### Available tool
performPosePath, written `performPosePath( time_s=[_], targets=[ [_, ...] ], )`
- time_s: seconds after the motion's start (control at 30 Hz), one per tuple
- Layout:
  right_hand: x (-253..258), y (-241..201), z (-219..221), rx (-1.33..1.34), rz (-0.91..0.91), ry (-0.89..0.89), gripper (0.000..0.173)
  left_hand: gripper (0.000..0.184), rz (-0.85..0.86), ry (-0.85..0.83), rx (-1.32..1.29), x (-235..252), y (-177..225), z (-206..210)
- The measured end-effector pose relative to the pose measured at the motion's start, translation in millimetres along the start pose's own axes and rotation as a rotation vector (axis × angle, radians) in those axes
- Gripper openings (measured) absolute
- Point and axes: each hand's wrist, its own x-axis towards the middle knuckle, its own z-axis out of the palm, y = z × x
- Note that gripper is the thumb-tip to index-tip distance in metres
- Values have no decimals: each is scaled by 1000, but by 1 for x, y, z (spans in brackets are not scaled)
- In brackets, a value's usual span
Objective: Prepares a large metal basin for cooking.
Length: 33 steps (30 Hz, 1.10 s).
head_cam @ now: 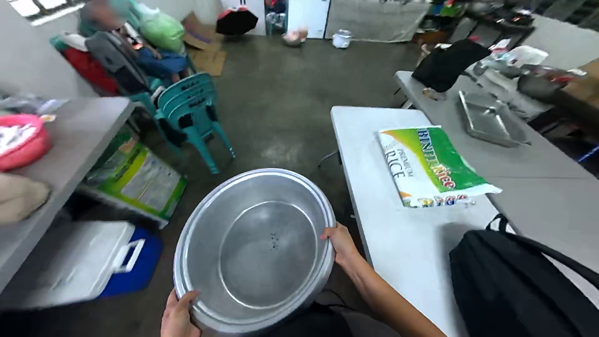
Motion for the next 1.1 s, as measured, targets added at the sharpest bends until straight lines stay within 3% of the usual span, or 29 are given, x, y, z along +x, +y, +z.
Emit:
performPosePath(
  time_s=[0.1, 0.23, 0.5, 0.7, 0.83, 0.93, 1.1],
  targets=[
    [60, -41, 15, 52, -39, 75, 39, 64, -8, -95, 37, 74, 24, 68],
    [138, -80, 30, 183, -83, 244, 36, 63, -15, -243, 60, 166, 75, 190],
    [244, -172, 34, 418, -133, 676, 39, 63, -31, -788, 327, 300, 174, 455],
    [339, -239, 18, 619, -194, 950, 40, 60, -131, -1161, 246, 347, 184, 648],
    [441, -280, 2, 698, -193, 1081, 39, 51, -265, -1302, 400, 398, 172, 736],
    [505, -306, -13, 768, -167, 1187, 43, 49, -262, -1212, 587, 478, 157, 762],
    [565, -321, -53, 870, -140, 1429, 36, 49, -335, -724, 880, 656, 144, 738]
  ],
)
